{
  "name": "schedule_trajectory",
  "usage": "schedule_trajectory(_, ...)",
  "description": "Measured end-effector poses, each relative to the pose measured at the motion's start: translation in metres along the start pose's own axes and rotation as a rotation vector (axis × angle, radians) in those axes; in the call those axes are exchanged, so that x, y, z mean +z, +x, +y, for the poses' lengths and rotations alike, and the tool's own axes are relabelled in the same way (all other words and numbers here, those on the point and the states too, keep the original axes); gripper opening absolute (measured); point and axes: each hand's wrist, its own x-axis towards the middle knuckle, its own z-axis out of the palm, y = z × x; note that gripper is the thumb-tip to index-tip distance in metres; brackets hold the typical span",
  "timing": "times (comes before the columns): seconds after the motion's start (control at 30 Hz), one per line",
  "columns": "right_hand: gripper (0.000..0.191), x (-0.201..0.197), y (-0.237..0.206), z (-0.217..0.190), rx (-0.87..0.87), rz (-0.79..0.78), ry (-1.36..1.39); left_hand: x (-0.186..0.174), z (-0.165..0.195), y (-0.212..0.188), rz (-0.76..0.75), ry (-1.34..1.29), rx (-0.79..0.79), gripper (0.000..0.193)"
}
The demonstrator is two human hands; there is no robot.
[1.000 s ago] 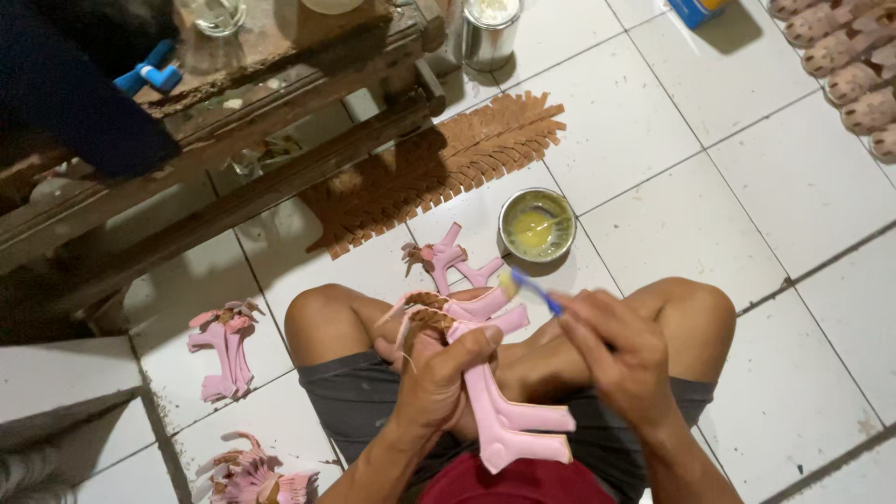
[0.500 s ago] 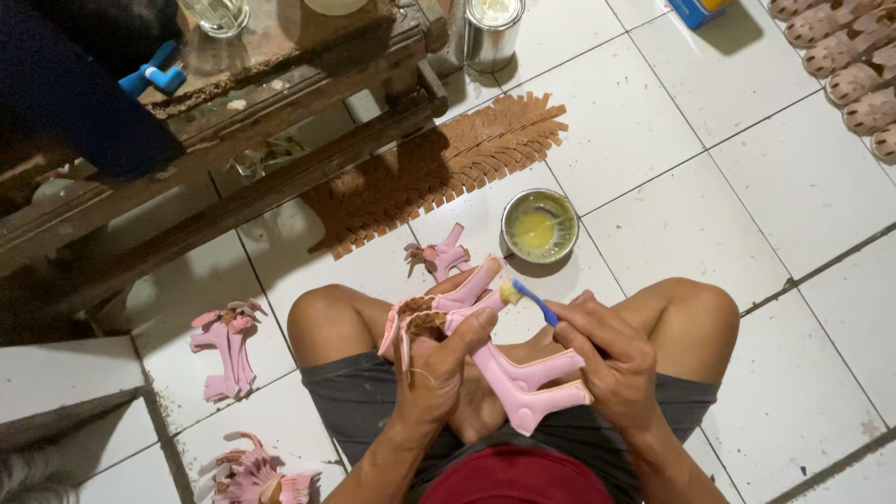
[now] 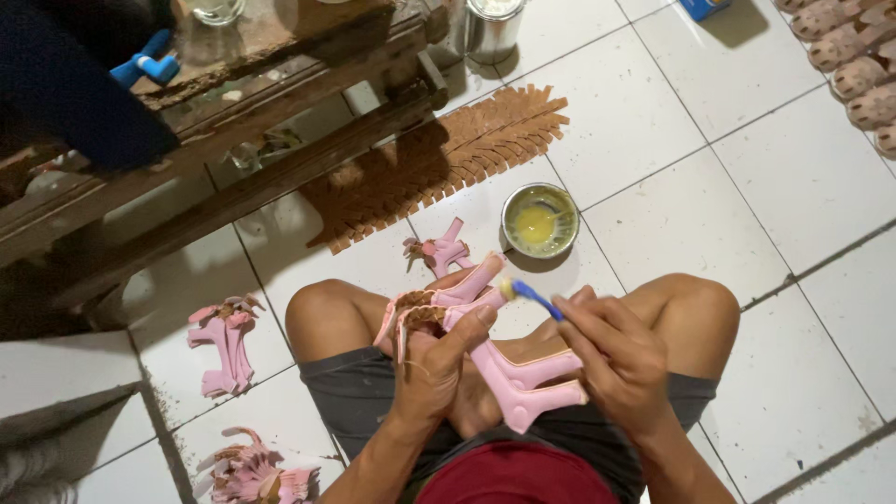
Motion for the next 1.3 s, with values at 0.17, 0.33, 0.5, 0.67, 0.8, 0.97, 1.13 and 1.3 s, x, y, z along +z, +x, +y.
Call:
schedule_trajectory(0.17, 0.025, 0.007, 0.011, 0.028, 0.194, 0.054, 0.046, -0.004, -0.006, 0.005, 0.001, -0.291, -0.039, 0.055)
schedule_trajectory(0.33, 0.038, 0.025, -0.022, 0.037, 0.378, 0.011, 1.138, -0.011, -0.008, 0.009, 0.035, -0.156, 0.026, 0.049)
schedule_trajectory(0.5, 0.015, 0.052, -0.039, 0.043, 0.546, 0.104, 0.719, -0.007, -0.025, 0.006, 0.131, -0.020, 0.117, 0.045)
schedule_trajectory(0.67, 0.010, 0.058, -0.040, 0.061, 0.497, 0.083, 0.822, -0.016, -0.046, -0.007, -0.148, -0.029, -0.181, 0.045)
schedule_trajectory(0.8, 0.022, 0.051, -0.034, 0.066, 0.532, 0.091, 0.688, -0.021, -0.056, -0.014, -0.169, 0.040, -0.101, 0.063)
schedule_trajectory(0.97, 0.037, -0.037, 0.008, 0.098, 0.406, 0.738, 1.208, -0.047, -0.040, -0.002, -0.104, 0.687, 0.604, 0.029)
schedule_trajectory(1.13, 0.039, -0.094, 0.000, 0.130, 0.382, 0.771, 0.981, -0.068, -0.020, 0.009, -0.126, 0.938, 1.021, 0.049)
schedule_trajectory(1.3, 0.040, -0.070, -0.014, 0.133, 0.493, 0.665, 0.971, -0.061, -0.014, 0.015, -0.142, 0.928, 1.046, 0.047)
